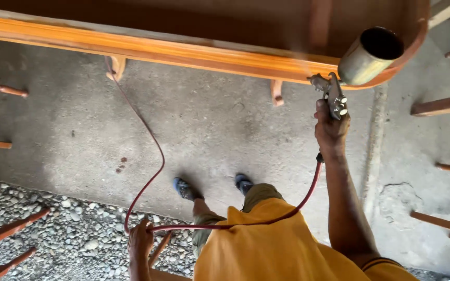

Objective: Applying a spray finish to wooden furniture components in a workshop setting.

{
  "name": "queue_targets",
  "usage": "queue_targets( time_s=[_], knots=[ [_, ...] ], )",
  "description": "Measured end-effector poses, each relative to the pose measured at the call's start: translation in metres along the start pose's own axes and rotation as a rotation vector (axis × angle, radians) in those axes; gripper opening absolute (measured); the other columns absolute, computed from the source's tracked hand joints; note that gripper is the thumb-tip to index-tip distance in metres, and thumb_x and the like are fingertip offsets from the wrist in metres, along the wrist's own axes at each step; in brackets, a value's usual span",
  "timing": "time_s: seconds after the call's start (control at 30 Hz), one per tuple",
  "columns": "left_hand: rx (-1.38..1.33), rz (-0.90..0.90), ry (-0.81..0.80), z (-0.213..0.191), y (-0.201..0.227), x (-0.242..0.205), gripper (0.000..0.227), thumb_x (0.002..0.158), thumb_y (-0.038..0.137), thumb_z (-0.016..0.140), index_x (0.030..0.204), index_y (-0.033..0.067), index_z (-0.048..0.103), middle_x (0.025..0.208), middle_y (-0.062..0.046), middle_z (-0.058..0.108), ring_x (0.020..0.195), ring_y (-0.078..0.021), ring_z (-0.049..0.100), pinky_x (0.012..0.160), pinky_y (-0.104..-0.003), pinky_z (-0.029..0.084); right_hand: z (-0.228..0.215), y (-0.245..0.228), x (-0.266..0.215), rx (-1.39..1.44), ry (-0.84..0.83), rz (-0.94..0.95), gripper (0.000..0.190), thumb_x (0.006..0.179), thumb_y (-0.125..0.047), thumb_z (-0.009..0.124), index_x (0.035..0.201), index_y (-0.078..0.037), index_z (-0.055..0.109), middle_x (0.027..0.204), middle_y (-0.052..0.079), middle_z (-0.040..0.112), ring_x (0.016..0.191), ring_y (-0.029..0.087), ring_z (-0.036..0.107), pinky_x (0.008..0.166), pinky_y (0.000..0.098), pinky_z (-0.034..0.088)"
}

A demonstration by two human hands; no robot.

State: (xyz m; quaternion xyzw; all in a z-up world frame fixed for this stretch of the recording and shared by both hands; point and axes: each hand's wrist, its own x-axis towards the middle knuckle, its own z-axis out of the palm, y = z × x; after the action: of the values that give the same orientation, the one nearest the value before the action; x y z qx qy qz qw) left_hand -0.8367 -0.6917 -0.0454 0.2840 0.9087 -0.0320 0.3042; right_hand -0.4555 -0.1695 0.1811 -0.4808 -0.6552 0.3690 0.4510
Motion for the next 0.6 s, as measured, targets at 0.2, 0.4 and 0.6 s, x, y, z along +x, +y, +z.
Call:
queue_targets(
  time_s=[0.2,0.4,0.6],
  knots=[
    [-0.011,-0.09,0.043,-0.049,-0.118,0.049,0.029,0.098,0.037,0.057,0.122,0.0289,0.07,0.111,-0.013,0.076,0.108,-0.0384,0.069,0.09,-0.053,0.053,0.144,0.017,-0.012,0.143,0.065,0.136,0.027,0.108,-0.019,0.066,0.13,-0.003,0.063,0.091,-0.002,0.065,0.074,0.006,0.055,0.062,0.025,0.045],
    [0.027,-0.195,0.004,-0.106,-0.221,0.069,0.027,0.1,0.041,0.056,0.118,0.0263,0.07,0.114,-0.011,0.074,0.116,-0.0342,0.066,0.093,-0.051,0.054,0.299,-0.074,-0.022,0.132,0.077,0.247,0.024,0.101,-0.026,0.07,0.113,-0.007,0.06,0.075,-0.002,0.062,0.059,0.007,0.051,0.049,0.0272,0.04],
    [-0.041,-0.139,0.202,-0.145,-0.295,0.07,0.027,0.099,0.035,0.053,0.119,0.0223,0.066,0.119,-0.006,0.073,0.118,-0.0333,0.063,0.098,-0.052,0.05,0.421,-0.088,-0.019,0.016,-0.066,0.066,0.026,0.106,-0.029,0.068,0.1,-0.004,0.065,0.074,-0.001,0.063,0.066,0.01,0.058,0.057,0.031,0.046]
  ],
)
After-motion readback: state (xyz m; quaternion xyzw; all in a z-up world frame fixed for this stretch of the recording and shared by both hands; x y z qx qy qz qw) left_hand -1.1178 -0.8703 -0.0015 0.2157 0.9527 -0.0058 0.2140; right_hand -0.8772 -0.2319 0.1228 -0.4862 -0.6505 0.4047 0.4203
